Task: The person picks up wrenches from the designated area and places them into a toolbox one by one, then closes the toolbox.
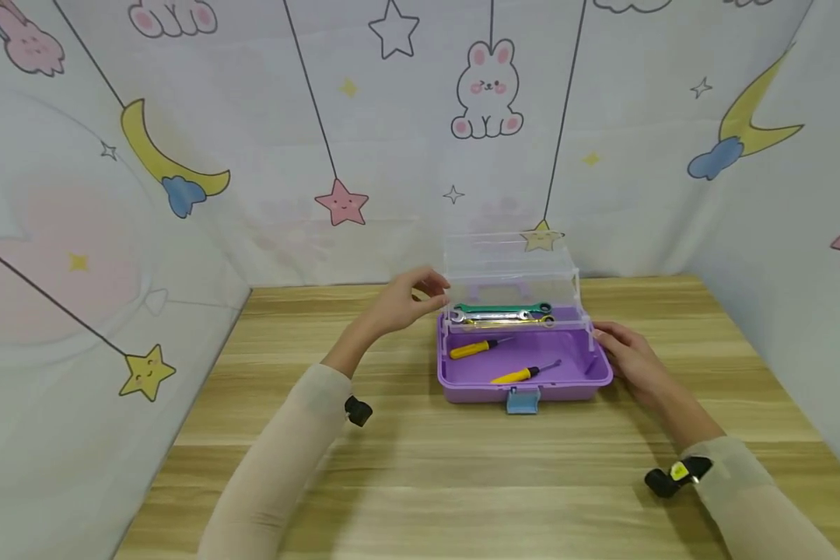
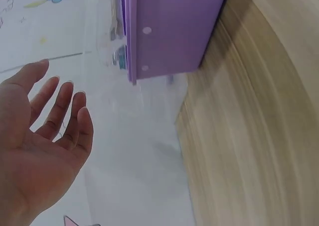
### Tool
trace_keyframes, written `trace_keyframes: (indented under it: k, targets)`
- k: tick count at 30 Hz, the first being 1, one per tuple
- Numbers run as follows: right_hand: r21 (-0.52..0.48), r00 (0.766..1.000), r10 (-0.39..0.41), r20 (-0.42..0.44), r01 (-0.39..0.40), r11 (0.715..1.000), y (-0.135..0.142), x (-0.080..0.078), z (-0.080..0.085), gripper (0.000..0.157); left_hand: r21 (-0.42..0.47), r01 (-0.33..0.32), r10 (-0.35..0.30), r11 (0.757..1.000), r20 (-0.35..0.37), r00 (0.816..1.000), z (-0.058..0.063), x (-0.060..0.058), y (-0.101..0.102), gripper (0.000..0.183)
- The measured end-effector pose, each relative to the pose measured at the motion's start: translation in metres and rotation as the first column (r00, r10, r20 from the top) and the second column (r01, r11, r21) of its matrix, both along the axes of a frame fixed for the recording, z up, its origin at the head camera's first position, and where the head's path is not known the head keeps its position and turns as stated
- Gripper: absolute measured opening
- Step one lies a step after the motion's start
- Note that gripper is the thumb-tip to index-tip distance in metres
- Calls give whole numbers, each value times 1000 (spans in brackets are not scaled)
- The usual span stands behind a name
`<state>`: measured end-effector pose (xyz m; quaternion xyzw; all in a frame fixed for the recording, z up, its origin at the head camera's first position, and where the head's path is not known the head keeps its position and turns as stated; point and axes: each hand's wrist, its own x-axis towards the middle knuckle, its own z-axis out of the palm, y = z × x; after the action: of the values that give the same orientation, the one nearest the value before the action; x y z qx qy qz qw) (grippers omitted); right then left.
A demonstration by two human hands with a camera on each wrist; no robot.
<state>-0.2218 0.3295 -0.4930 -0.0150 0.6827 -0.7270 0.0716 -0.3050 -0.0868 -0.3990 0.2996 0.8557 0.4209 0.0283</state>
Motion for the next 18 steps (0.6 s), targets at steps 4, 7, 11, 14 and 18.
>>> trace_keyframes:
  k: [4, 7, 11, 14, 18]
  targets:
    - [15, 1000, -16, 12, 16, 1000, 1, -1, 2, 27, 53, -45, 43, 998, 25, 999, -7, 0, -14, 30]
    - [11, 999, -37, -4, 37, 999, 3, -3, 4, 24, 103, -81, 77, 991, 48, 996, -13, 0, -21, 29]
    - [17, 998, -47, -40, 47, 999, 4, -11, 7, 29, 180, -149, 138, 972, 68, 988, -26, -2, -27, 31]
    - [89, 998, -42, -50, 46, 995, 3, -18, 11, 43, 247, -201, 184, 948, 90, 979, -39, -6, -26, 35]
    - [214, 997, -48, -57, 59, 975, 2, -29, 15, 60, 330, -255, 223, 909, 132, 966, -54, -15, -16, 40]
